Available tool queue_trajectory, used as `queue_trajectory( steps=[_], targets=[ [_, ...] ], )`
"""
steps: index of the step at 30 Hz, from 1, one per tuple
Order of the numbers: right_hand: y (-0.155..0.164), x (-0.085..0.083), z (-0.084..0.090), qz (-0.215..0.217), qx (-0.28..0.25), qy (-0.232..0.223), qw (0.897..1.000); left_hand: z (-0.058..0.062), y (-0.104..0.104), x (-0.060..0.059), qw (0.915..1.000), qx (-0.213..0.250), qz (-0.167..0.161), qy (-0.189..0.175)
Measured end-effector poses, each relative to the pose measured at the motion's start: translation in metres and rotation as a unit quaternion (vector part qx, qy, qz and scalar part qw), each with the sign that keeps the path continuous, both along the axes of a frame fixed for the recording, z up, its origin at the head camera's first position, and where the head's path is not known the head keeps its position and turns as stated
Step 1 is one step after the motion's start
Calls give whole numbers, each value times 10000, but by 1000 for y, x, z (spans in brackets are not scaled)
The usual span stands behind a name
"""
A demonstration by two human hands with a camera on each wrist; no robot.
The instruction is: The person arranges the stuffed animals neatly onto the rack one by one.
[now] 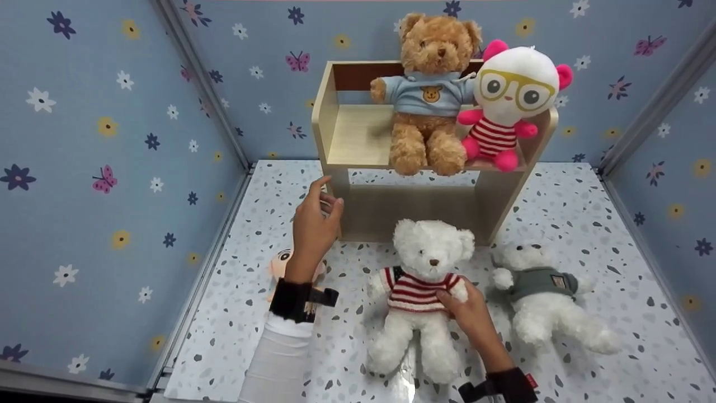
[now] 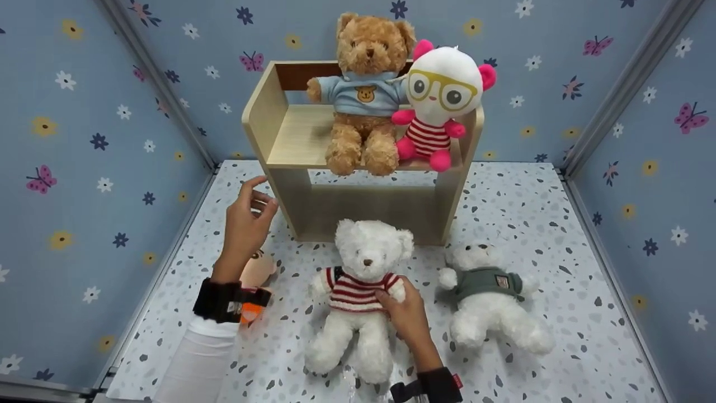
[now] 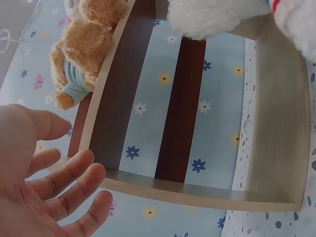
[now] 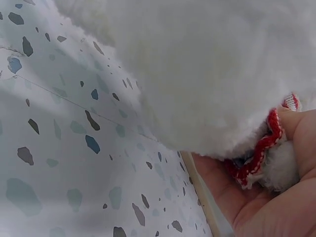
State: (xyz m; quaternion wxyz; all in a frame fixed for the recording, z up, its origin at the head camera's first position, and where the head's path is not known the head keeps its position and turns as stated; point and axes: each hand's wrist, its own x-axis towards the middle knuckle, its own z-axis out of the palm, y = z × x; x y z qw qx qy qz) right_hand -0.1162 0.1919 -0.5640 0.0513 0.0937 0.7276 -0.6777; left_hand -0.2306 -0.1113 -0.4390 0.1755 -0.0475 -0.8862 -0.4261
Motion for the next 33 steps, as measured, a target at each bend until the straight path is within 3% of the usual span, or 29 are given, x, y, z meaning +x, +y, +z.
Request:
queue_trajectory(
  steps=[8, 13, 20, 28, 33],
  targets=[
    [5, -1, -7, 51, -44, 5, 10000, -1, 1, -23, 9988, -427, 101, 196],
    [6, -3, -7, 70, -111, -3, 9999, -2, 0, -31, 9985, -545, 64, 32],
    [4, -8, -4, -11, 4, -13, 10000, 0, -1, -35, 9977, -647, -48, -175],
    [-2, -19, 1, 34, -215, -24, 9998, -1, 0, -36, 9971, -617, -16, -455],
    [-4, -29, 6, 47, 44, -2, 10000, -1, 2, -36, 9972, -564, 25, -481]
  ],
)
